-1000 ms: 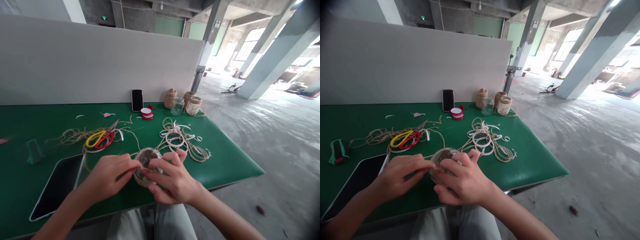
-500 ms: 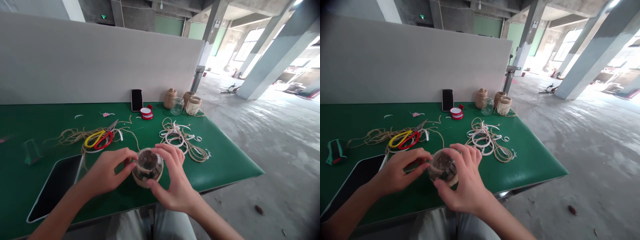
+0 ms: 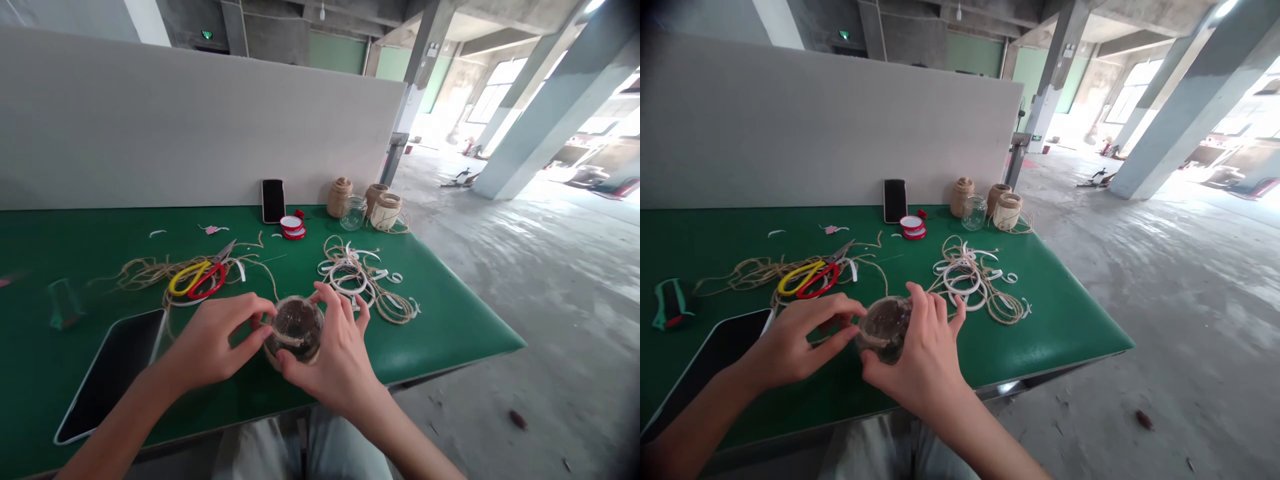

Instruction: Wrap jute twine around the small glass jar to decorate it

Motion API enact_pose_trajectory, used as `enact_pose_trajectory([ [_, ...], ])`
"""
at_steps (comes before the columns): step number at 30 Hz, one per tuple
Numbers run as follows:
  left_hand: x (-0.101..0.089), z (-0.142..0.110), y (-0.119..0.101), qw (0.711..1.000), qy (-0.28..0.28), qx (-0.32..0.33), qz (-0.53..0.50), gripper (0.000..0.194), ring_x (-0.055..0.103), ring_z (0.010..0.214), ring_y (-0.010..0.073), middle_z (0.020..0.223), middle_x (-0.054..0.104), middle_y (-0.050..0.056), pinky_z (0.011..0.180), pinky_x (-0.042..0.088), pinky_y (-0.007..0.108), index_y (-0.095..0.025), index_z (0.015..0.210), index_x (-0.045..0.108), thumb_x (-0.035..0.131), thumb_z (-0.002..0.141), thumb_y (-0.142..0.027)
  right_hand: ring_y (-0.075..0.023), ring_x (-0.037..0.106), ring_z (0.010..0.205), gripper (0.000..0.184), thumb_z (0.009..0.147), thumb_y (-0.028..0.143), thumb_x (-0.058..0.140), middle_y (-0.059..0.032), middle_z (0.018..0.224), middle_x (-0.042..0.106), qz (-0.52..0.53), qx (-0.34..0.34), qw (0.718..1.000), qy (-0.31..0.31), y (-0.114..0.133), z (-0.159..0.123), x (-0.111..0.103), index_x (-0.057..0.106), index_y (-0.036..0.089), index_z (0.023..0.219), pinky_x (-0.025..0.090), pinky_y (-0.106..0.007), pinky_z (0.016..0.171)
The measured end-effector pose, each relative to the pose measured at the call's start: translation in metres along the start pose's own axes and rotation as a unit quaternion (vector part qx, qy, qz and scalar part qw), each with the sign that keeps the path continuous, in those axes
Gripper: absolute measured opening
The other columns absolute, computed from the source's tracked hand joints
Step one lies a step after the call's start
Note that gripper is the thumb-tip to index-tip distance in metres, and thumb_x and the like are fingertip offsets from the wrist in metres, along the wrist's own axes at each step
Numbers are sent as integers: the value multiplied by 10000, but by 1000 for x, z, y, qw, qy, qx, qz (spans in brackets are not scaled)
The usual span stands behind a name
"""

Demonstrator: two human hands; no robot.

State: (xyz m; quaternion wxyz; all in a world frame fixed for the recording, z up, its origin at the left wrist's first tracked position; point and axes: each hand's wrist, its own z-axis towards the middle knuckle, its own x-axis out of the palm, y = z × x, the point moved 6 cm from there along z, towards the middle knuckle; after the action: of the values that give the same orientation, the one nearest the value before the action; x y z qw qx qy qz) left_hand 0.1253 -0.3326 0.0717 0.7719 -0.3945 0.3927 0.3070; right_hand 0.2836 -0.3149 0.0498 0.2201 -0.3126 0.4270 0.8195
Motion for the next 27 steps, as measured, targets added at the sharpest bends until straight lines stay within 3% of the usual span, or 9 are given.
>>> enact_pose_trajectory([
  [5, -3, 0, -6, 1000, 5, 6, 3, 126, 572, 646, 101, 733, 597, -30, 592, 427, 206, -211, 968, 556, 523, 848, -235, -304, 471, 1183, 771, 618, 371, 655, -116, 1240, 500, 85, -38, 991, 101, -7, 10, 5, 263, 206, 1262, -8, -619, 1074],
  [9, -4, -3, -8, 1000, 8, 10, 10, 161, 569, 645, 101, 740, 596, -35, 579, 420, 208, -220, 1002, 540, 525, 841, -219, -279, 396, 1266, 708, 631, 306, 661, -117, 1315, 420, 132, -82, 970, 188, -12, 20, 5, 289, 216, 1226, -10, -582, 1105],
  [13, -3, -7, -9, 999, 7, 20, 25, 211, 589, 691, 117, 792, 617, -25, 627, 436, 234, -226, 1048, 516, 523, 838, -217, -265, 333, 1314, 708, 652, 269, 648, -101, 1346, 412, 147, -120, 955, 229, -13, 25, 5, 275, 232, 1253, -27, -586, 1107],
  [18, -5, -7, -7, 999, -8, 14, 42, 281, 592, 692, 126, 772, 606, -23, 641, 448, 242, -221, 1110, 495, 515, 830, -220, -281, 315, 1322, 702, 672, 255, 617, -80, 1361, 411, 129, -159, 947, 246, -11, 29, 2, 298, 244, 1297, -51, -606, 1097],
  [21, -5, -7, -7, 999, -10, 8, 44, 290, 595, 684, 122, 766, 605, -26, 640, 454, 235, -221, 1115, 495, 518, 827, -228, -294, 270, 1338, 759, 683, 280, 623, -90, 1377, 385, 116, -160, 948, 248, -10, 30, -2, 256, 244, 1347, 11, -613, 1101],
  [24, -5, -8, -7, 999, -8, 10, 51, 287, 598, 680, 123, 761, 611, -29, 635, 455, 236, -225, 1115, 497, 517, 829, -231, -309, 266, 1324, 872, 662, 427, 684, -113, 1365, 378, 103, -119, 964, 214, -10, 26, -4, 217, 224, 1369, 124, -584, 1103],
  [27, -4, -8, -6, 999, -8, 7, 53, 287, 605, 688, 129, 766, 619, -26, 644, 459, 241, -225, 1114, 501, 518, 828, -243, -329, 329, 1272, 998, 565, 591, 729, -124, 1327, 411, 72, -74, 984, 148, -9, 18, -3, 240, 217, 1351, 110, -597, 1098],
])
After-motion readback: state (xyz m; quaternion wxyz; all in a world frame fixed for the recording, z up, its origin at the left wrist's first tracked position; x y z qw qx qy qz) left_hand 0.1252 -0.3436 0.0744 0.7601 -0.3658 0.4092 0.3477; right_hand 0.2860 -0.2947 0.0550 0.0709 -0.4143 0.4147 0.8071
